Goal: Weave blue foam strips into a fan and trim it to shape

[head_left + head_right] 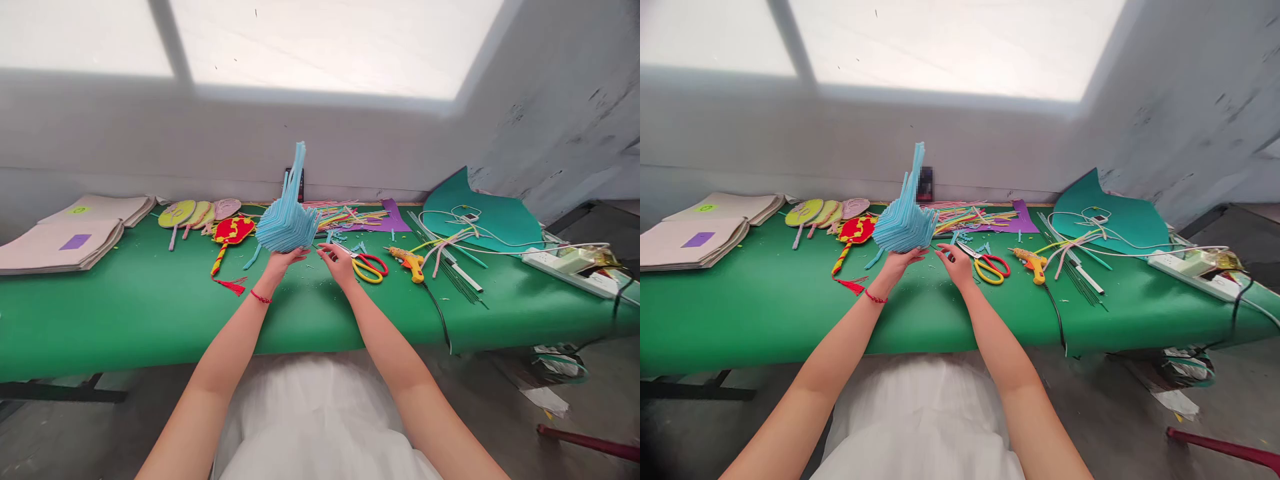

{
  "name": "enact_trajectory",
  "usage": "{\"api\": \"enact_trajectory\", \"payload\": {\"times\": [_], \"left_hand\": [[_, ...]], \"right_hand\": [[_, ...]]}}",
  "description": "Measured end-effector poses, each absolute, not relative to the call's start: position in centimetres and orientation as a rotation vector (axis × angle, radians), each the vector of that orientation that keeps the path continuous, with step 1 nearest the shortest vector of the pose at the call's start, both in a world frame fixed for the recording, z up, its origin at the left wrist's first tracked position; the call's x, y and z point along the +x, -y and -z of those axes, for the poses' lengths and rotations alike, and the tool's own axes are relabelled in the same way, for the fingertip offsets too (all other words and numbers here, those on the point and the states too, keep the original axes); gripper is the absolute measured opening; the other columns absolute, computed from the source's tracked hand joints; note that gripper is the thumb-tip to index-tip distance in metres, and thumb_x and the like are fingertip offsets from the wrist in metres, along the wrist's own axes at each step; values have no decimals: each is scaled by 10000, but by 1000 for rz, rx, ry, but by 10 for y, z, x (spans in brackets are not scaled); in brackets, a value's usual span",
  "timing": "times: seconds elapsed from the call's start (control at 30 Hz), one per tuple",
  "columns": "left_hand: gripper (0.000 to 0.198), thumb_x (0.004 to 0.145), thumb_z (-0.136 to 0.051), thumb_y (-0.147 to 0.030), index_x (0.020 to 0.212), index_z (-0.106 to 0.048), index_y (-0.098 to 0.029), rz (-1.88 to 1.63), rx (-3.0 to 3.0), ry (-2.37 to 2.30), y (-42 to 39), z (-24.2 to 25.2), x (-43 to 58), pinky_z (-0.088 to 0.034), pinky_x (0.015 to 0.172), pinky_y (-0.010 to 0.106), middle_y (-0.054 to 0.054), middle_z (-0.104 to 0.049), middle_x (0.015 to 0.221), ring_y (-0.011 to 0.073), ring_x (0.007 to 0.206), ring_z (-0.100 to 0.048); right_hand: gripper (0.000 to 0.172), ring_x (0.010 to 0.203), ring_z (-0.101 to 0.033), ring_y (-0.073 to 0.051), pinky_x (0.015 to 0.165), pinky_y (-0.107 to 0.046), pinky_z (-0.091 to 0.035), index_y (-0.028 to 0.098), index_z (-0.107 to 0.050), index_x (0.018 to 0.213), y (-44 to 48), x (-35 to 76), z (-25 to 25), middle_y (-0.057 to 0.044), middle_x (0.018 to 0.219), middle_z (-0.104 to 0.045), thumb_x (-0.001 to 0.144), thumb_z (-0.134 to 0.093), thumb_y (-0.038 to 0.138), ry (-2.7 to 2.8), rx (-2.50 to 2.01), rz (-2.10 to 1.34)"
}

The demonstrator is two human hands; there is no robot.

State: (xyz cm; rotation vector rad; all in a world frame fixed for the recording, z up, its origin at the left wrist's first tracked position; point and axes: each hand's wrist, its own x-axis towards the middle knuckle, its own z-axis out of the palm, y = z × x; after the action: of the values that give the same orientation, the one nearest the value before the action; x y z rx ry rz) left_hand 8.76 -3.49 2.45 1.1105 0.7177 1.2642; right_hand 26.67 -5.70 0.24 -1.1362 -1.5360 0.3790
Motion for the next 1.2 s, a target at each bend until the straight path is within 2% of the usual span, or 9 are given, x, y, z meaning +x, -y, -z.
{"api": "enact_trajectory", "payload": {"times": [0.1,0.2,0.3,0.5,0.7,0.97,1.13,1.2], "left_hand": [[564,642,-806,-305,1154,-635,-142,-1249,1129,-697,40,-27,91,-499,927,515,159,-664,1172,338,1032,-655],[597,704,-761,-257,1268,-570,-219,-1331,1050,-633,41,-30,93,-498,957,493,110,-598,1295,306,1160,-588],[604,726,-739,-234,1298,-546,-254,-1402,927,-629,39,-29,93,-488,990,464,67,-550,1362,283,1237,-528],[685,700,-769,-249,1336,-514,-260,-1368,896,-614,34,-25,90,-478,1003,478,63,-543,1371,292,1231,-532],[696,711,-763,-255,1354,-495,-262,-1305,967,-587,36,-24,90,-459,1012,506,67,-545,1367,298,1207,-552],[610,714,-759,-250,1286,-547,-247,-1273,976,-541,38,-24,90,-438,1015,498,79,-562,1346,298,1205,-555],[443,745,-725,-427,1086,-635,-160,-1023,1004,-695,32,-18,85,-440,984,486,172,-653,1189,315,1084,-633],[419,744,-724,-424,1061,-643,-162,-989,1075,-687,33,-18,84,-434,988,486,168,-667,1157,303,1057,-645]], "right_hand": [[326,714,-605,-160,656,-291,-473,214,-706,953,57,266,-3,-48,849,-697,878,-523,473,1577,-1074,-309],[300,760,-625,-171,701,-302,-481,221,-704,932,57,266,-2,-44,817,-691,903,-500,440,1581,-1039,-247],[294,762,-624,-173,704,-303,-480,225,-704,920,57,266,-3,-41,802,-688,908,-497,434,1588,-1038,-215],[318,670,-577,-148,611,-280,-456,212,-700,927,60,264,-5,-43,843,-689,891,-519,471,1584,-1107,-258],[352,612,-547,-134,612,-284,-466,203,-698,961,59,264,-3,-48,867,-696,866,-548,507,1621,-1127,-215],[299,759,-636,-167,718,-304,-514,218,-701,933,60,263,-4,-46,799,-698,940,-461,397,1616,-1010,-76],[248,782,-638,-178,740,-313,-513,245,-716,919,63,265,-7,-49,833,-712,935,-488,341,1507,-1075,212],[236,770,-635,-175,734,-306,-503,251,-720,931,63,265,-6,-40,841,-721,936,-494,321,1511,-1100,280]]}}
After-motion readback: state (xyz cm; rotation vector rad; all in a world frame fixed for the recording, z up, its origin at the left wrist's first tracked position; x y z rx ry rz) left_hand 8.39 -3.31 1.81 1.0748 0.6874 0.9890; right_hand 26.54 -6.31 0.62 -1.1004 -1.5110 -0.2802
